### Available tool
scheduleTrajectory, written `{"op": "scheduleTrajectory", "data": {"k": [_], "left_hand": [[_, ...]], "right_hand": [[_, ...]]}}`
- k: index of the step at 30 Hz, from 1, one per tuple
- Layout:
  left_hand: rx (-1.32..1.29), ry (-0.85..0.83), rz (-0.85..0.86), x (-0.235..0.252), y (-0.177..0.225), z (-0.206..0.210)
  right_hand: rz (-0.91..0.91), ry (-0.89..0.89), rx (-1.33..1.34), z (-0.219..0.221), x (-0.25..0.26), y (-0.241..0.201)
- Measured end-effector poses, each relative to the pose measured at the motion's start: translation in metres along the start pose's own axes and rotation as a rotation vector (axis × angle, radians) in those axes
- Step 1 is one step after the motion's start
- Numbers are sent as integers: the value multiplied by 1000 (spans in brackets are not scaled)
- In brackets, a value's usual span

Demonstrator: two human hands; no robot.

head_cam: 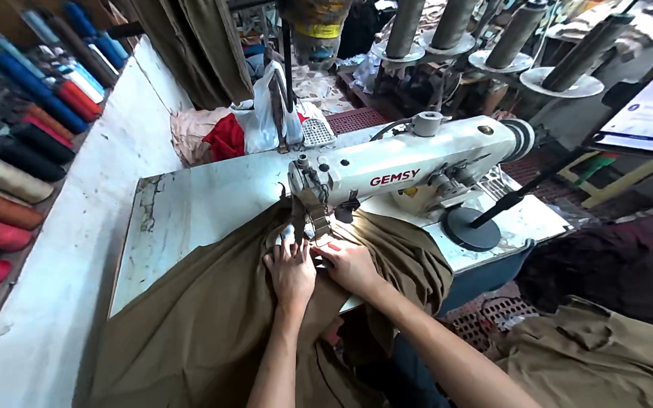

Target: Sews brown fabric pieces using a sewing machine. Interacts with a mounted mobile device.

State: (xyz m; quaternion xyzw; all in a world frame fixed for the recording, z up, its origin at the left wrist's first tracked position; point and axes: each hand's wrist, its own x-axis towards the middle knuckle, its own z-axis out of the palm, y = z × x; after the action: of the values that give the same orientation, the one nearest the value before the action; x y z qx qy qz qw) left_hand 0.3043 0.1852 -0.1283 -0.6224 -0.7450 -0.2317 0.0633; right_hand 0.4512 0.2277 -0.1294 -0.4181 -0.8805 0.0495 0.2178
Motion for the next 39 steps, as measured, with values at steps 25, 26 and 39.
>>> {"op": "scheduleTrajectory", "data": {"k": [25,26,39], "left_hand": [[-581,-35,2,31,-40,-4],[-505,-48,46,34,-45,0],[-136,-279,-51,113,-55,9]], "right_hand": [[153,-185,-45,-6,13,-38],[148,-200,-41,-7,15,-37],[97,-234,-15,-37,49,41]]}}
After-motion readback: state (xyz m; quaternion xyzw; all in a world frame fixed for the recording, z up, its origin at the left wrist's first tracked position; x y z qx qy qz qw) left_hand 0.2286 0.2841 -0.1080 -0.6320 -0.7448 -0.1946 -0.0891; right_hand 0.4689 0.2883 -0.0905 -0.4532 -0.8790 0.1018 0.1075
